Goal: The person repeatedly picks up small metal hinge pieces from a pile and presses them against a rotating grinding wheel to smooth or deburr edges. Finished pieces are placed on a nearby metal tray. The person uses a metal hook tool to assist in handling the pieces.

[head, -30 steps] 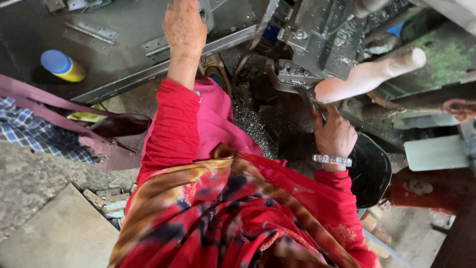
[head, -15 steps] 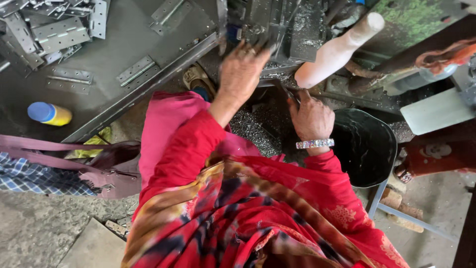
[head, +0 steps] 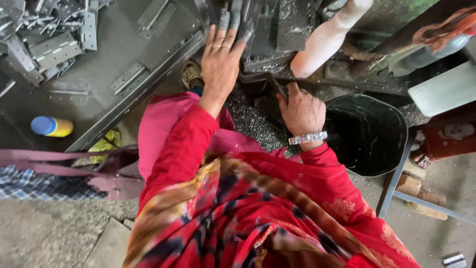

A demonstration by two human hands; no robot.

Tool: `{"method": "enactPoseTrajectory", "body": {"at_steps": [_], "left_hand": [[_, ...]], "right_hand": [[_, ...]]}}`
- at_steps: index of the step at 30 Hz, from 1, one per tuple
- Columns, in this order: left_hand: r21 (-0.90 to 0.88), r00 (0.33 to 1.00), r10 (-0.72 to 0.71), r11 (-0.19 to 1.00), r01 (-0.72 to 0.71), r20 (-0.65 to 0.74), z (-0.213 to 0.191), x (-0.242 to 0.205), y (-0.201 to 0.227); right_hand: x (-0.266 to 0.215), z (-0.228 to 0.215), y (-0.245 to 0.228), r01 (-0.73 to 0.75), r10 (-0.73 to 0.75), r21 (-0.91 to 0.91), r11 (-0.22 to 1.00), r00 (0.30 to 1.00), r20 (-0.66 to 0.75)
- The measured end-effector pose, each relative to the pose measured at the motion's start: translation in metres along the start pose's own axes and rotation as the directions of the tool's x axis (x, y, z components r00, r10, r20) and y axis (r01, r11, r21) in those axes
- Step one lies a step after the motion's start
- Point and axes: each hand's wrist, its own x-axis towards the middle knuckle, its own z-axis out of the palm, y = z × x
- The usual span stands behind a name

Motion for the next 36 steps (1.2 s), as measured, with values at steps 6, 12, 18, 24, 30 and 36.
{"method": "enactPoseTrajectory", "body": {"at_steps": [6,12,18,24,30,36], "left_hand": [[-0.005,0.985,-0.041,0.999,0.043,0.167,0.023,-0.003,0.008],[0.011,0.954,0.040,0.999,-0.045,0.296,0.021,-0.005,0.058],[-0.061,0.941,-0.099,0.990,0.125,0.322,0.029,0.019,0.047],[0.034,0.944,-0.121,0.993,0.116,0.306,0.053,0.036,0.037],[0.121,0.947,-0.131,0.988,0.099,0.294,0.071,0.036,0.030],[0.090,0.970,-0.105,0.992,0.087,0.219,0.060,0.021,0.032]], "right_hand": [[0.000,-0.005,0.000,-0.013,0.013,0.018,1.000,1.000,0.009],[0.002,-0.001,0.000,-0.011,0.010,0.035,0.999,1.000,0.023],[0.004,-0.002,0.002,-0.011,0.007,0.045,0.999,0.995,0.102],[0.004,0.004,0.011,0.034,-0.042,0.042,0.999,0.978,0.202],[-0.010,0.038,0.021,-0.077,0.062,0.051,0.996,0.968,0.243],[-0.041,0.067,0.026,-0.186,0.162,0.074,0.980,0.954,0.252]]}}
